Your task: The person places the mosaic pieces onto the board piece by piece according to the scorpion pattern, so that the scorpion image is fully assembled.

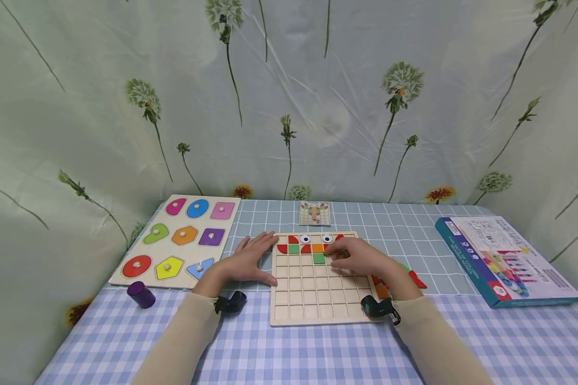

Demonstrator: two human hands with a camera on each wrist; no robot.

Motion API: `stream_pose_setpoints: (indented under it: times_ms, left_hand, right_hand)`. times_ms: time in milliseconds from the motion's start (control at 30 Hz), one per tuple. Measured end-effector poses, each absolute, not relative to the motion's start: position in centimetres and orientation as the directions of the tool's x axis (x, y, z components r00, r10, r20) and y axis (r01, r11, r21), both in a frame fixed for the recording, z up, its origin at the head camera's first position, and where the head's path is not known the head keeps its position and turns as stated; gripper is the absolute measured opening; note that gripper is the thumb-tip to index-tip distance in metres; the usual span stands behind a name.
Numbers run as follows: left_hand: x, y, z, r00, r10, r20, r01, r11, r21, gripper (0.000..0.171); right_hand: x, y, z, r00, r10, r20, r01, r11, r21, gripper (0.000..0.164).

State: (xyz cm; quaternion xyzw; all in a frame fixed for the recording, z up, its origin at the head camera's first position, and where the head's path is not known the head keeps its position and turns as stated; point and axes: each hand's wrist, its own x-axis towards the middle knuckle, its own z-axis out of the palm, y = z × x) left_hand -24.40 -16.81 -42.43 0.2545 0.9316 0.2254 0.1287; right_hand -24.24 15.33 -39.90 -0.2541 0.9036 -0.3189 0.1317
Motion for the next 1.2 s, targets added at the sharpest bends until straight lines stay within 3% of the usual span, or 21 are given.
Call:
stream_pose_setpoints:
  times_ms: [733,1200]
  left_hand:
    - [-24.4,-16.7,-42.5,-0.840,0.529,-0.124,0.417,0.774,0.477,0.111]
    - [-24.5,-16.9,-42.6,-0.838,0.529,-0.130,0.417,0.777,0.471,0.111]
  right_hand:
    - [-24.1,14.2,-40.2,-0.854,-0.516,-0.064,-0.353,0.666,-0.657,0.019]
    - [-24.0,13.0,-40.9,-0.881,-0.470,0.056,-0.382,0.637,-0.670,0.012]
